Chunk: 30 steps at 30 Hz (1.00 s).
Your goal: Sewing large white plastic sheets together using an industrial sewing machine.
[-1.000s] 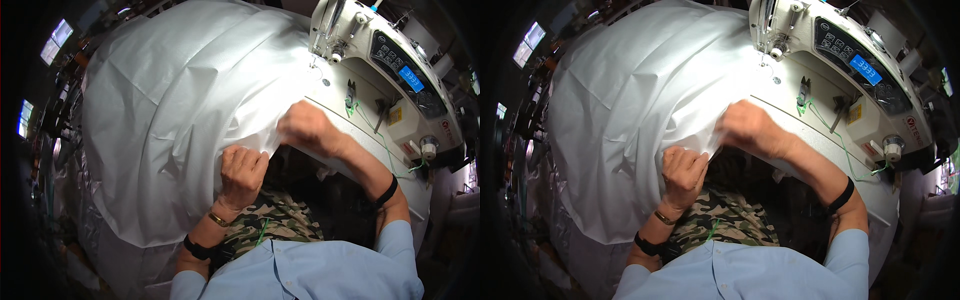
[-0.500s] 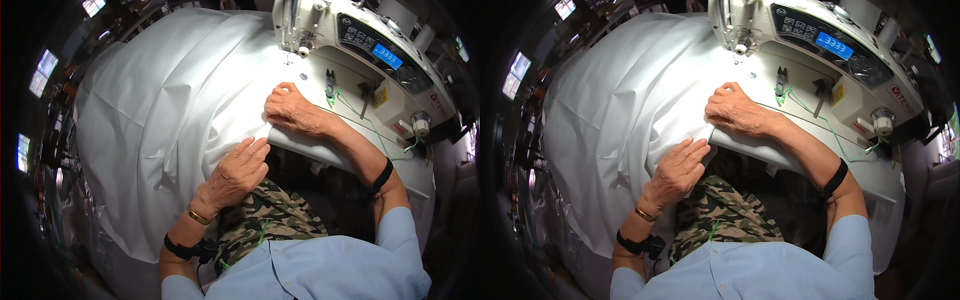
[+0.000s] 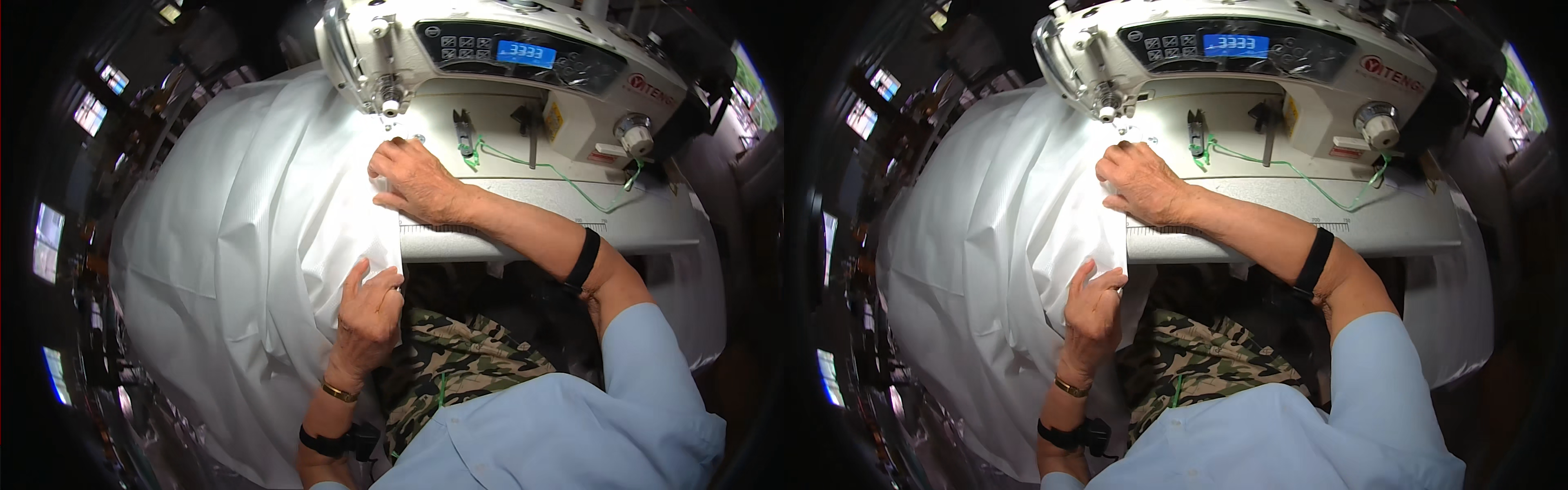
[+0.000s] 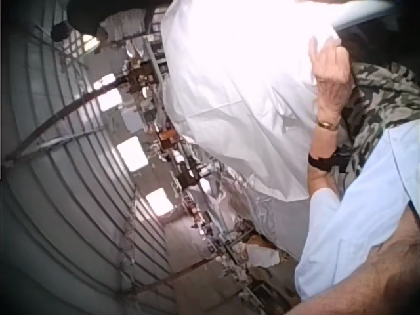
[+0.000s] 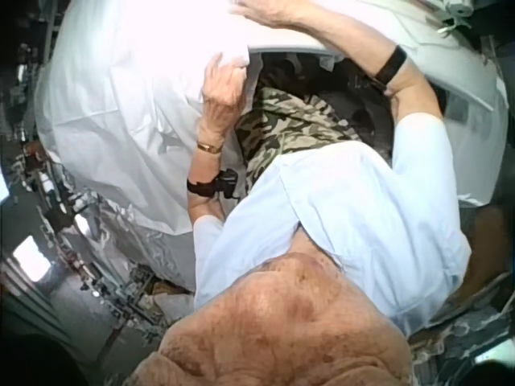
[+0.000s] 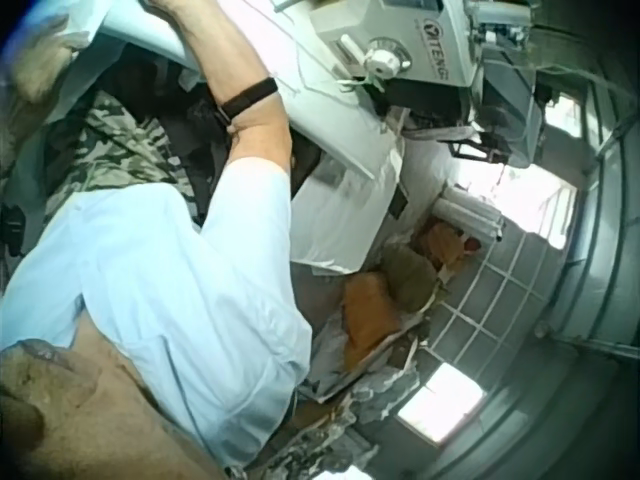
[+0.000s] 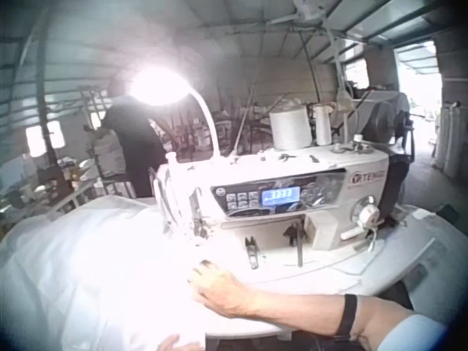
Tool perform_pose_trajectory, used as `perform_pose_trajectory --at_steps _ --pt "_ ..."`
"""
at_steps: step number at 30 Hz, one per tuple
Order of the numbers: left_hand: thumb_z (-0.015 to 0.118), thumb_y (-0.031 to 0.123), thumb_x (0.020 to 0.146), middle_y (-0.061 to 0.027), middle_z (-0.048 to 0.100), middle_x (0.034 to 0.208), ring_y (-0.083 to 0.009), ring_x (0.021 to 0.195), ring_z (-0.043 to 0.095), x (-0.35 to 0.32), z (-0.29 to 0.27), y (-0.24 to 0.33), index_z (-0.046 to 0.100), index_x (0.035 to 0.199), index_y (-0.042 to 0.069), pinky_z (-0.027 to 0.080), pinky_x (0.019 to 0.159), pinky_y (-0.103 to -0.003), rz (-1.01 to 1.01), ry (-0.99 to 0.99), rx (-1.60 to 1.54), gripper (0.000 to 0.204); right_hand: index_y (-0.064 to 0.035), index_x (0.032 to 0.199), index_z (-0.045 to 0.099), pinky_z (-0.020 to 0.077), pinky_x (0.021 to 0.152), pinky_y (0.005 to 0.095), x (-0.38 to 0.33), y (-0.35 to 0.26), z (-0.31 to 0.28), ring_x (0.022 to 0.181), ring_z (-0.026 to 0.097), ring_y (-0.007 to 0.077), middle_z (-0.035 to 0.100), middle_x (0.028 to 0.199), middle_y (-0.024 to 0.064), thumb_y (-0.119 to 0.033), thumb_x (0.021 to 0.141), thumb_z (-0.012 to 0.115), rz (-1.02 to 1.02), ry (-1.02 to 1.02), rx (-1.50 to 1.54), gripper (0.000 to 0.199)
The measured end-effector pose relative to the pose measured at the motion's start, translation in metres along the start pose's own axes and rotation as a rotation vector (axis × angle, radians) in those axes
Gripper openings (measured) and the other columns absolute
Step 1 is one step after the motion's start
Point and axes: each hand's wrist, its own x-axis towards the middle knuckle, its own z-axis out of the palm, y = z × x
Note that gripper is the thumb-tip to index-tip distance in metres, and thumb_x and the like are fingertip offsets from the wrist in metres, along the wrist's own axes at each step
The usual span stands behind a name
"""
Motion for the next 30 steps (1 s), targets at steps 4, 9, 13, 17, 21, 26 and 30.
perform_pose_trajectory --at_steps 4,9,13,17,21,26,30 --pt "0.053 -0.008 0.082 -0.0126 0.067 0.094 -0.0266 0.093 0.067 0.001 0.007 -0.004 0.054 0.08 0.0 0.042 0.104 -0.053 0.003 0.0 0.014 0.008 -0.0008 0.094 0.058 0.0442 0.084 0.0416 -0.004 -0.001 -0.001 0.09 0.055 0.0314 0.057 0.096 0.0147 -0.029 0.078 0.077 0.057 -0.037 -0.106 0.037" --pt "0.053 -0.007 0.081 -0.0118 0.065 0.092 -0.0249 0.091 0.066 0.005 0.007 -0.009 0.054 0.081 0.001 0.04 0.107 -0.054 0.002 -0.009 0.058 0.007 -0.0003 0.085 0.061 0.0429 0.085 0.041 -0.009 0.0 -0.005 0.089 0.054 0.0301 0.062 0.092 0.0142 -0.039 0.08 0.073 0.012 -0.022 -0.141 0.041" --pt "0.054 -0.006 0.082 -0.0118 0.064 0.093 -0.0254 0.088 0.065 0.012 0.007 -0.023 0.054 0.083 0.0 0.04 0.108 -0.053 0.006 -0.043 0.129 0.007 0.0012 0.094 0.062 0.0395 0.097 0.0425 -0.012 -0.001 -0.008 0.104 0.055 0.0327 0.064 0.106 0.0167 -0.045 0.083 0.069 0.026 -0.104 -0.148 0.048" --pt "0.054 -0.006 0.082 -0.0125 0.063 0.091 -0.0267 0.085 0.064 0.034 0.009 -0.035 0.054 0.085 -0.001 0.041 0.108 -0.051 0.044 -0.047 0.188 0.006 0.0043 0.117 0.058 0.0259 0.112 0.0499 -0.015 0.003 -0.006 0.131 0.041 0.0373 0.054 0.131 0.0231 -0.054 0.087 0.061 0.07 -0.154 -0.198 0.066" --pt "0.052 -0.005 0.082 -0.0121 0.054 0.081 -0.028 0.079 0.06 0.053 0.011 -0.046 0.055 0.088 -0.002 0.04 0.109 -0.049 0.071 -0.128 0.231 0.007 0.0045 0.126 0.054 0.0216 0.114 0.052 -0.016 0.003 -0.005 0.137 0.034 0.0386 0.045 0.14 0.0246 -0.051 0.089 0.06 0.145 -0.176 -0.192 0.067" --pt "0.051 -0.002 0.083 -0.0107 0.048 0.077 -0.0255 0.07 0.058 0.074 0.025 -0.067 0.051 0.089 0.003 0.036 0.11 -0.05 0.126 -0.128 0.284 0.008 0.0034 0.127 0.055 0.0232 0.112 0.0491 -0.015 0.009 -0.004 0.13 0.039 0.0368 0.048 0.136 0.0227 -0.035 0.091 0.058 0.155 -0.142 -0.16 0.052" --pt "0.051 -0.002 0.083 -0.0107 0.05 0.079 -0.0261 0.072 0.059 0.093 0.036 -0.081 0.051 0.09 0.003 0.036 0.11 -0.05 0.125 -0.146 0.325 0.009 0.0027 0.122 0.059 0.0258 0.11 0.0464 -0.011 0.017 -0.004 0.125 0.044 0.0319 0.055 0.129 0.0187 -0.021 0.093 0.053 0.191 -0.098 -0.114 0.037"
